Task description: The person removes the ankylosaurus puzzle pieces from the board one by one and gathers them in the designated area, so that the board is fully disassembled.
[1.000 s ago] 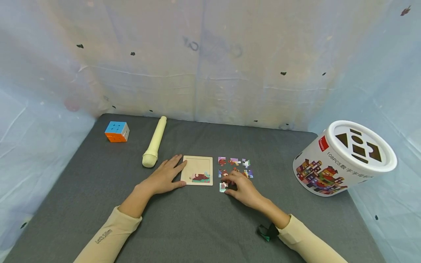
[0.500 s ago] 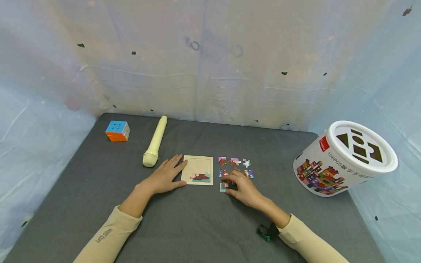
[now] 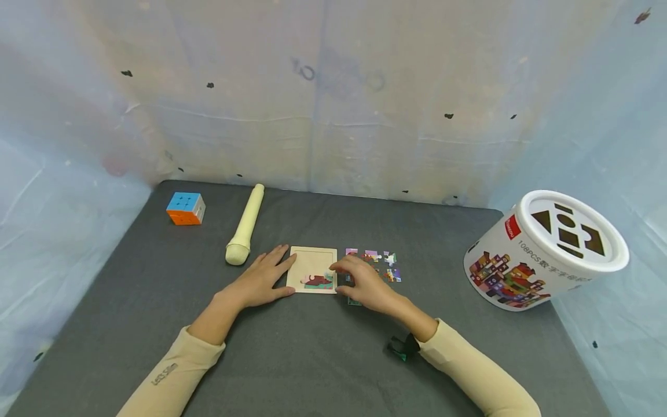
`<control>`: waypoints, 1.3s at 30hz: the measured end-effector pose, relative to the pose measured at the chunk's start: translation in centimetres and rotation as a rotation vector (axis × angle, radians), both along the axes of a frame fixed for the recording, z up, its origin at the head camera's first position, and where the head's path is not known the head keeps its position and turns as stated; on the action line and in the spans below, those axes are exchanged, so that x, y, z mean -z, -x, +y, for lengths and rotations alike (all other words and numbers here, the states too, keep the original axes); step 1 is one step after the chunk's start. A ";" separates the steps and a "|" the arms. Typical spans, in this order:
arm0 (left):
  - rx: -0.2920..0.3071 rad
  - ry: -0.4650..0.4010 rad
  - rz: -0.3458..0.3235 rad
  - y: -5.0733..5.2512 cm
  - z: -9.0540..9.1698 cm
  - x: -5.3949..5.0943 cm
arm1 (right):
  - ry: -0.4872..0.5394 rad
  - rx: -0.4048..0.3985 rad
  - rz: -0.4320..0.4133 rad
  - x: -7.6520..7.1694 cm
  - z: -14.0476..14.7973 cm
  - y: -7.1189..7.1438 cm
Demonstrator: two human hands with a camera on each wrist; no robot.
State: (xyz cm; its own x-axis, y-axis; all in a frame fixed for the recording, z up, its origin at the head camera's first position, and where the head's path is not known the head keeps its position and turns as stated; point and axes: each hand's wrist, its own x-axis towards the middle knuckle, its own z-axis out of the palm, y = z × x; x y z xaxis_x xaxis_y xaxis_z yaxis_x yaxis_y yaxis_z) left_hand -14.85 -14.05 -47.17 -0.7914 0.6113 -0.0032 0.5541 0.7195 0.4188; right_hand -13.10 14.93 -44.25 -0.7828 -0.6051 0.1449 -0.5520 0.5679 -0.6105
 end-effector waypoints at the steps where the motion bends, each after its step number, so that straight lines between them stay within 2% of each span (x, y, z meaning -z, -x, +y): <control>1: 0.000 -0.001 0.001 0.0 0.0 0.0 | -0.013 -0.019 -0.007 0.0 -0.6 0.2; 4: -0.002 -0.002 0.000 0.0 0.1 0.0 | -0.055 -0.047 -0.011 0.1 -2.2 0.6; 11: -0.001 -0.002 0.008 0.0 0.1 0.1 | -0.077 -0.027 -0.031 0.6 -4.2 1.2; 21: 0.000 -0.002 0.004 0.0 0.0 0.1 | -0.075 -0.016 -0.060 1.1 -4.8 0.9; 39: -0.004 -0.001 0.005 0.1 0.0 0.1 | -0.100 0.017 -0.083 1.1 -5.1 0.9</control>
